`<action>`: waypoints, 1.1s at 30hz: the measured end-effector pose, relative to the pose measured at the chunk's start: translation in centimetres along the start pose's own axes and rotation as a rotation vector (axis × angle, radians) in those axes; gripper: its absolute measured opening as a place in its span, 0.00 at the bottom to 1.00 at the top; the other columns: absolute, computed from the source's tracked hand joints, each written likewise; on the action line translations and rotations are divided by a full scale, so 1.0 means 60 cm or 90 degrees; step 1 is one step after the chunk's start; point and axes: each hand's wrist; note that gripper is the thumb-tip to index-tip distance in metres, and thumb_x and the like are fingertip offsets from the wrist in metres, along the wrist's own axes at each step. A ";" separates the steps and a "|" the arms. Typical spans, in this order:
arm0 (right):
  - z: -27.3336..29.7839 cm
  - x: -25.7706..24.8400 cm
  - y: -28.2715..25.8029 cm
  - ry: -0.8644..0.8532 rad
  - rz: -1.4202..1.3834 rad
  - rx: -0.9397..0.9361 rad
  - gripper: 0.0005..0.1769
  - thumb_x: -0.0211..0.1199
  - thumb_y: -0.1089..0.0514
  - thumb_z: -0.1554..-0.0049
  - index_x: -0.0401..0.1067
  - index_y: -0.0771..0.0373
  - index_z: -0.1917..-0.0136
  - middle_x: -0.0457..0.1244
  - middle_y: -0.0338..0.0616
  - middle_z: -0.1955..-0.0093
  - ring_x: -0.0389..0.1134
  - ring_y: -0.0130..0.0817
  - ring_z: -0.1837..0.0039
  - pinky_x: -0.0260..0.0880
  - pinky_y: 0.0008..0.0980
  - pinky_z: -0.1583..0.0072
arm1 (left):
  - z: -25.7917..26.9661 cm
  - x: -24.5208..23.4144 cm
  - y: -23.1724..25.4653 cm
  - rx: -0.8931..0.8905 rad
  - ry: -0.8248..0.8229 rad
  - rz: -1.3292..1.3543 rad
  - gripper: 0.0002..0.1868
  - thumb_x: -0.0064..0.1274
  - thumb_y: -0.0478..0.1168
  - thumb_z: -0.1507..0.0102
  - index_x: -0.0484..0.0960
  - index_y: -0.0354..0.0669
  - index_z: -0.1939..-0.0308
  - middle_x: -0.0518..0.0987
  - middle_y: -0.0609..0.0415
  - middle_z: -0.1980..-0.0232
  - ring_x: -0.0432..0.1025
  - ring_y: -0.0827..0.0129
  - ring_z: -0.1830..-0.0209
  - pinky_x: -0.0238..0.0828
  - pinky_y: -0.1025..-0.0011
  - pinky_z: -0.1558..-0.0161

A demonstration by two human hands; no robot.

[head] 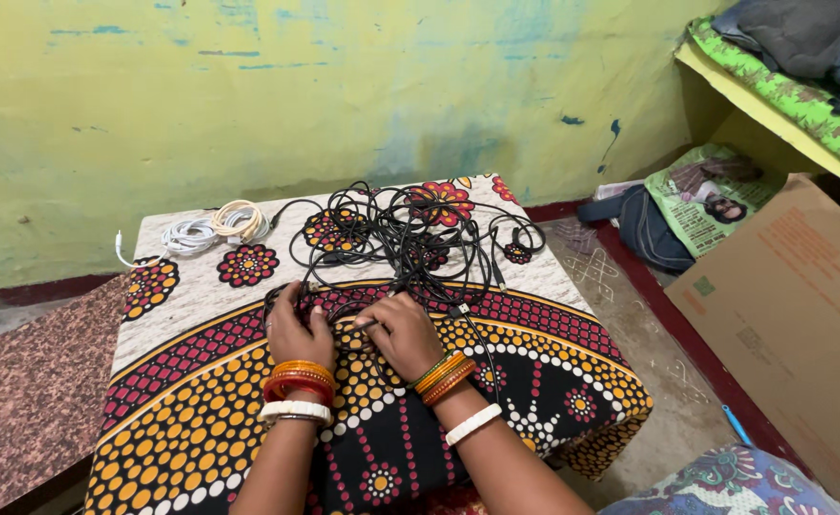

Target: The person untangles a cluster of black and white cables by hand on a patterned table. They separate a coiled white cable and pick through a larger knot of black cables to pull individual strands apart.

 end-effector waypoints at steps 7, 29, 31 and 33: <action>0.011 0.030 0.056 0.146 -0.208 0.090 0.11 0.51 0.60 0.35 0.74 0.62 0.51 0.70 0.41 0.53 0.72 0.35 0.49 0.73 0.34 0.45 | -0.003 0.025 -0.050 -0.087 -0.018 0.049 0.10 0.49 0.34 0.29 0.82 0.39 0.46 0.84 0.48 0.55 0.79 0.64 0.58 0.76 0.67 0.54; 0.029 0.040 0.215 0.630 -0.679 0.458 0.18 0.48 0.43 0.33 0.63 0.61 0.47 0.61 0.40 0.55 0.73 0.36 0.58 0.79 0.35 0.56 | -0.085 -0.027 -0.120 -0.320 0.204 0.335 0.09 0.38 0.35 0.24 0.73 0.39 0.44 0.74 0.51 0.56 0.73 0.74 0.73 0.71 0.73 0.74; 0.030 0.042 0.211 0.610 -0.662 0.414 0.13 0.54 0.50 0.35 0.63 0.61 0.45 0.63 0.41 0.53 0.73 0.35 0.55 0.78 0.34 0.54 | -0.070 -0.031 -0.105 -0.264 0.180 0.309 0.09 0.41 0.34 0.26 0.72 0.38 0.43 0.75 0.52 0.54 0.73 0.75 0.70 0.73 0.74 0.71; 0.025 0.043 0.208 0.586 -0.649 0.388 0.12 0.59 0.57 0.37 0.63 0.62 0.43 0.64 0.43 0.51 0.73 0.34 0.52 0.78 0.32 0.52 | -0.065 -0.032 -0.090 -0.194 0.170 0.242 0.09 0.44 0.32 0.28 0.72 0.37 0.43 0.75 0.51 0.51 0.73 0.74 0.67 0.74 0.72 0.67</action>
Point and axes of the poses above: each hand's wrist, its own z-axis away from the middle knuckle, its own x-axis out of the palm, y = z × x
